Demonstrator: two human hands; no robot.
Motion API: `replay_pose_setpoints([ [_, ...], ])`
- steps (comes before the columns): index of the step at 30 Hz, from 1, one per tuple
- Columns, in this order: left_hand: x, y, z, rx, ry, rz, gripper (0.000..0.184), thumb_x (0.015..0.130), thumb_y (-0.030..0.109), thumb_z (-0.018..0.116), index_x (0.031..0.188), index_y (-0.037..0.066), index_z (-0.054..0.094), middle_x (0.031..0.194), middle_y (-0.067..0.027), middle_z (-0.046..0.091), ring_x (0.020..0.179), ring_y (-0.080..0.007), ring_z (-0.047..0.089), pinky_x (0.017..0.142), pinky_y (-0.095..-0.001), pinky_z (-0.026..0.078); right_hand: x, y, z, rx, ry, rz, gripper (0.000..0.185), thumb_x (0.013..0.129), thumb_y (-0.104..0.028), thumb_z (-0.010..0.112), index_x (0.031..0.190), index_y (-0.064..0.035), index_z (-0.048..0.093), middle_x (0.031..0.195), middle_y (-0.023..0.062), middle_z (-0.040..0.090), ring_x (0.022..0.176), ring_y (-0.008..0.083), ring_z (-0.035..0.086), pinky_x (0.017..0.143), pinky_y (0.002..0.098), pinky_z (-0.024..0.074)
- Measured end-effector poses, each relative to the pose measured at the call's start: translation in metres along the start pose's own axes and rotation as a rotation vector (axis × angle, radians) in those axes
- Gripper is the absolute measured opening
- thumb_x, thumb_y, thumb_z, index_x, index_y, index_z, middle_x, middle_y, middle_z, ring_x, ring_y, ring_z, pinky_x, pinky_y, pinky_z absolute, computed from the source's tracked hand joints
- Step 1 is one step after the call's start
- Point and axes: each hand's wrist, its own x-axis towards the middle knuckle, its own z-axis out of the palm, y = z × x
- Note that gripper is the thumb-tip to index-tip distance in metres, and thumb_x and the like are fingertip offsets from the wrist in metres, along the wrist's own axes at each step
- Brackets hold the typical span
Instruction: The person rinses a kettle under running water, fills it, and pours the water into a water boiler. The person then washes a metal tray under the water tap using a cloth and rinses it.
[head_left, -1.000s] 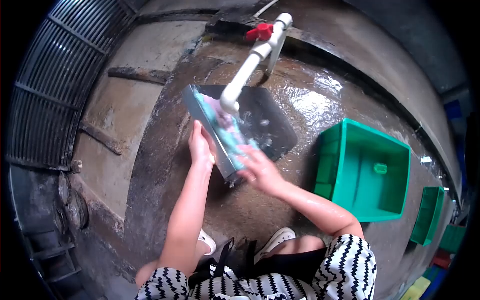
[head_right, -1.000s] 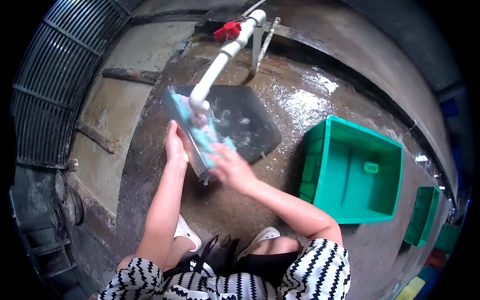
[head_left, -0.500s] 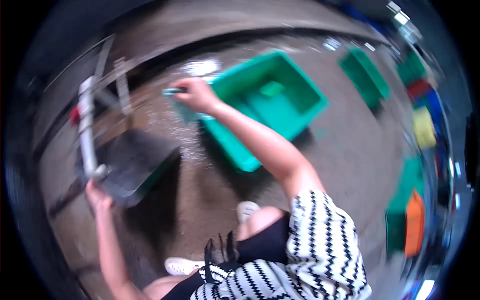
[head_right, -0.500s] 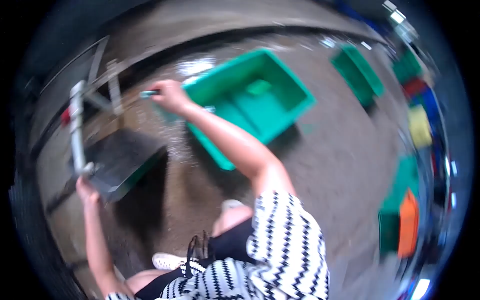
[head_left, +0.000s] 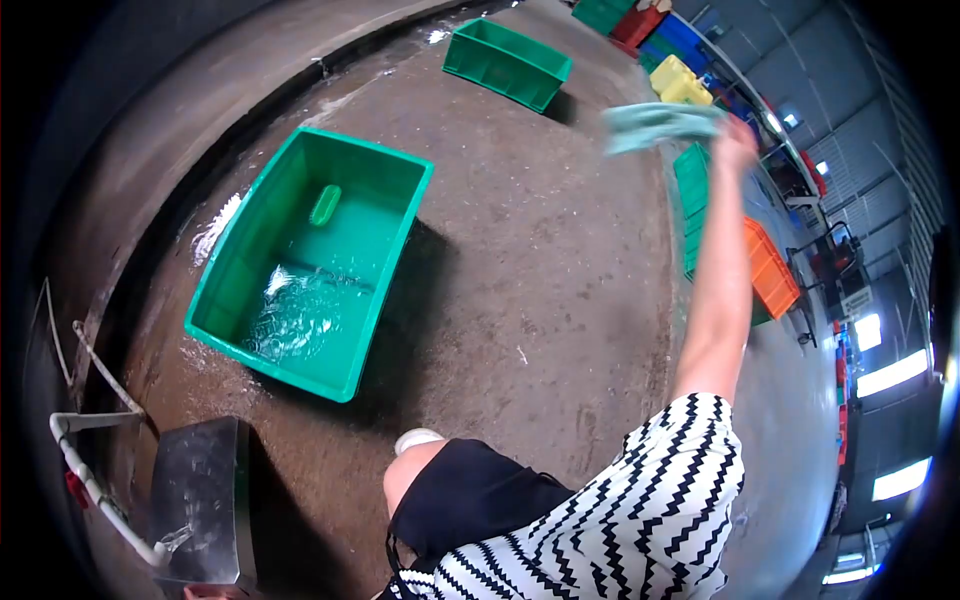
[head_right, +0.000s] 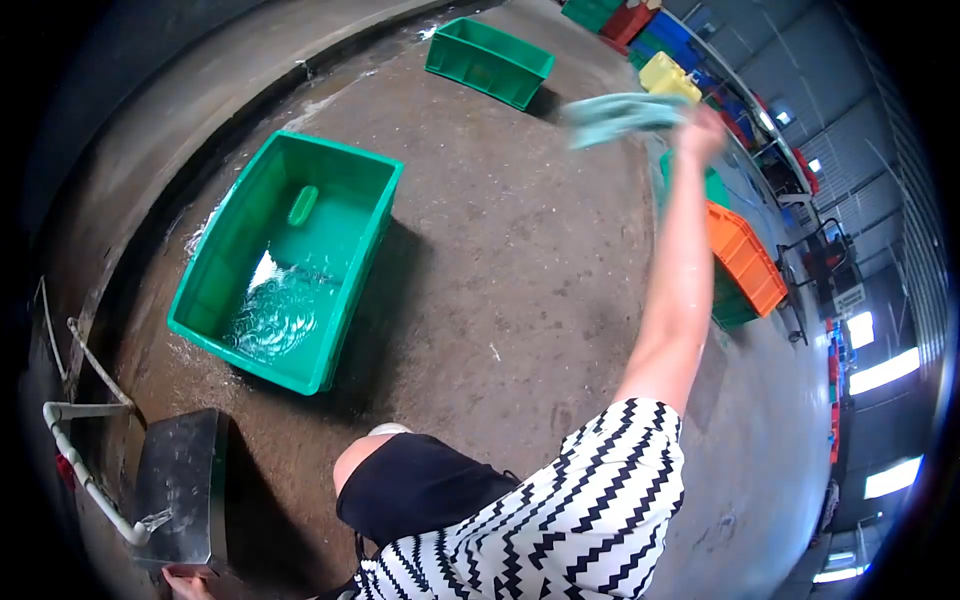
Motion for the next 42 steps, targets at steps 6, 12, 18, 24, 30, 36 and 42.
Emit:
replay_pose_setpoints([
  [6, -0.047, -0.005, 0.042, 0.105, 0.022, -0.056, 0.029, 0.083, 0.033, 0.049, 0.095, 0.006, 0.055, 0.092, -0.0052, 0.057, 0.086, -0.0186, 0.053, 0.08, -0.0344, 0.042, -0.015, 0.15, -0.037, -0.591, -0.25, 0.059, 0.057, 0.076, -0.038, 0.054, 0.115, 0.0029, 0.045, 0.114, 0.0262, 0.047, 0.108, 0.0345, 0.046, 0.091, 0.0378, 0.0368],
  [12, -0.073, -0.004, 0.039, 0.135, 0.011, -0.105, 0.033, 0.083, 0.032, 0.049, 0.1, 0.005, 0.053, 0.097, -0.0073, 0.056, 0.091, -0.0207, 0.052, 0.083, -0.0368, 0.042, -0.236, 0.036, 0.067, -0.304, -1.356, -0.102, 0.049, 0.074, -0.03, 0.061, 0.114, -0.0019, 0.05, 0.113, 0.014, 0.053, 0.105, 0.0252, 0.051, 0.088, 0.0348, 0.0407],
  [18, -0.109, -0.035, 0.052, -0.063, -0.203, -0.3, 0.043, 0.082, 0.026, 0.05, 0.116, 0.0, 0.043, 0.116, -0.0146, 0.048, 0.107, -0.028, 0.047, 0.088, -0.0446, 0.041, -0.435, -0.204, 0.057, 0.417, -2.17, -0.643, 0.035, 0.079, -0.027, 0.056, 0.106, -0.0039, 0.054, 0.102, 0.0137, 0.059, 0.095, 0.0275, 0.055, 0.082, 0.0358, 0.0436],
  [24, -0.138, -0.086, 0.044, -0.369, -0.077, -0.161, 0.037, 0.075, 0.008, 0.055, 0.107, -0.007, 0.045, 0.1, -0.0168, 0.053, 0.095, -0.0295, 0.053, 0.086, -0.0424, 0.043, -0.596, -0.347, -0.035, 0.093, -2.807, -0.448, 0.049, 0.083, -0.043, 0.049, 0.099, 0.0024, 0.057, 0.088, 0.0135, 0.061, 0.077, 0.0222, 0.06, 0.071, 0.0377, 0.0482],
  [30, -0.147, -0.111, 0.068, -0.419, -0.251, -0.212, 0.053, 0.073, 0.012, 0.057, 0.119, -0.004, 0.035, 0.113, -0.0167, 0.047, 0.109, -0.0305, 0.044, 0.094, -0.0473, 0.034, -0.763, -0.339, -0.029, 0.293, -2.339, 0.682, 0.071, 0.072, -0.047, 0.063, 0.112, 0.0074, 0.041, 0.105, 0.0182, 0.048, 0.092, 0.0281, 0.05, 0.074, 0.0447, 0.0467],
  [36, -0.119, -0.151, 0.042, -0.418, -0.4, -0.131, 0.053, 0.072, 0.005, 0.058, 0.119, 0.003, 0.035, 0.116, -0.0147, 0.045, 0.108, -0.0288, 0.045, 0.09, -0.0463, 0.038, -0.834, -0.3, 0.0, 0.567, -2.061, 1.061, 0.042, 0.073, -0.002, 0.064, 0.108, -0.0005, 0.041, 0.097, 0.0112, 0.054, 0.082, 0.0206, 0.055, 0.063, 0.0308, 0.0475],
  [42, -0.076, -0.115, 0.046, -0.198, -0.46, -0.225, 0.047, 0.077, 0.007, 0.058, 0.118, 0.006, 0.035, 0.114, -0.0144, 0.046, 0.103, -0.032, 0.049, 0.08, -0.0518, 0.045, -0.767, -0.376, -0.022, 0.871, -2.033, 0.916, 0.051, 0.067, -0.001, 0.07, 0.102, -0.0071, 0.034, 0.083, 0.0058, 0.054, 0.052, 0.0115, 0.048, 0.034, 0.0217, 0.0318],
])
